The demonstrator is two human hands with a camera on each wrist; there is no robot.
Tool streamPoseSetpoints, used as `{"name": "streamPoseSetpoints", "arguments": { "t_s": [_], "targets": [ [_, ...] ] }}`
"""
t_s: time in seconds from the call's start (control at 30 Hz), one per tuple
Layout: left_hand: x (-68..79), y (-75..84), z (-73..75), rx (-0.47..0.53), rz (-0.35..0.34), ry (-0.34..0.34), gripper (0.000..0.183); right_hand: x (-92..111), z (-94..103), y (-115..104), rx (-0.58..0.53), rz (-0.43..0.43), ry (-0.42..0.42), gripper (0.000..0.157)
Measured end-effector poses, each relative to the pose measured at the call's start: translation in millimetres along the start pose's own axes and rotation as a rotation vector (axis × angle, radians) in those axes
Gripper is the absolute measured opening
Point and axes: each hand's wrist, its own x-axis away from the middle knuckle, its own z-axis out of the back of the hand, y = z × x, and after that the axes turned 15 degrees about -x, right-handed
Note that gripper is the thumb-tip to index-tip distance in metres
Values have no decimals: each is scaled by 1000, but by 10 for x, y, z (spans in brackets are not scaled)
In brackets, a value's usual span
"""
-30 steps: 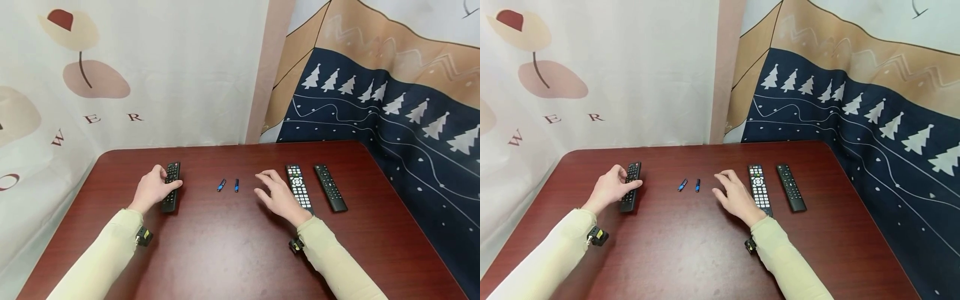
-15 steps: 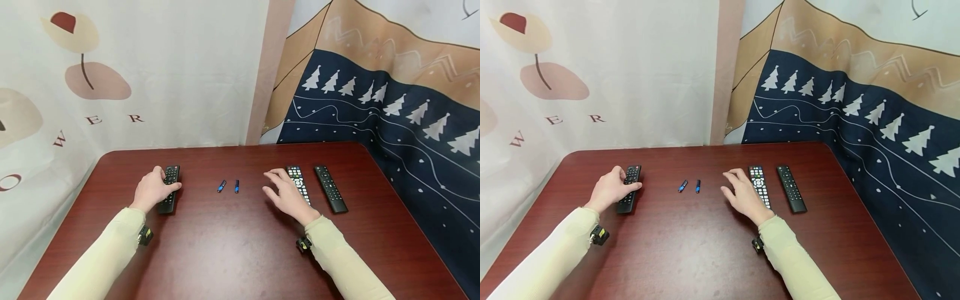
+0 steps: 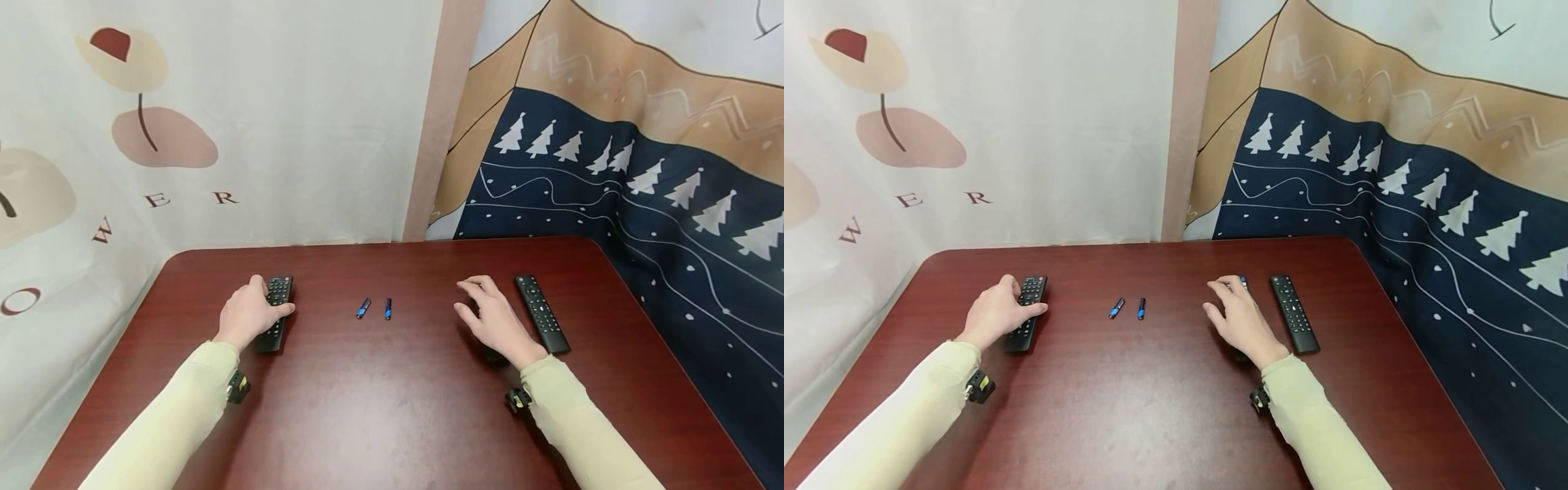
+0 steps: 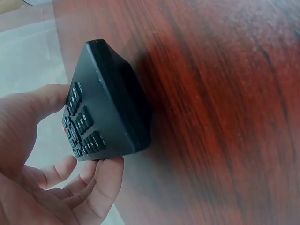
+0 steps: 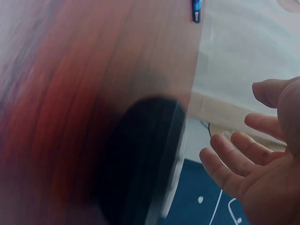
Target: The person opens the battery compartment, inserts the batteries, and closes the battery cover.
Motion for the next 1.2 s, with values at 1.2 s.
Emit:
{"name": "streamPoseSetpoints", "arguments": {
  "t_s": [1.2],
  "targets": [
    [-8,-69,-99,-36,23,37,65,244,652,415,239,-319,-14,47]
  ]
}}
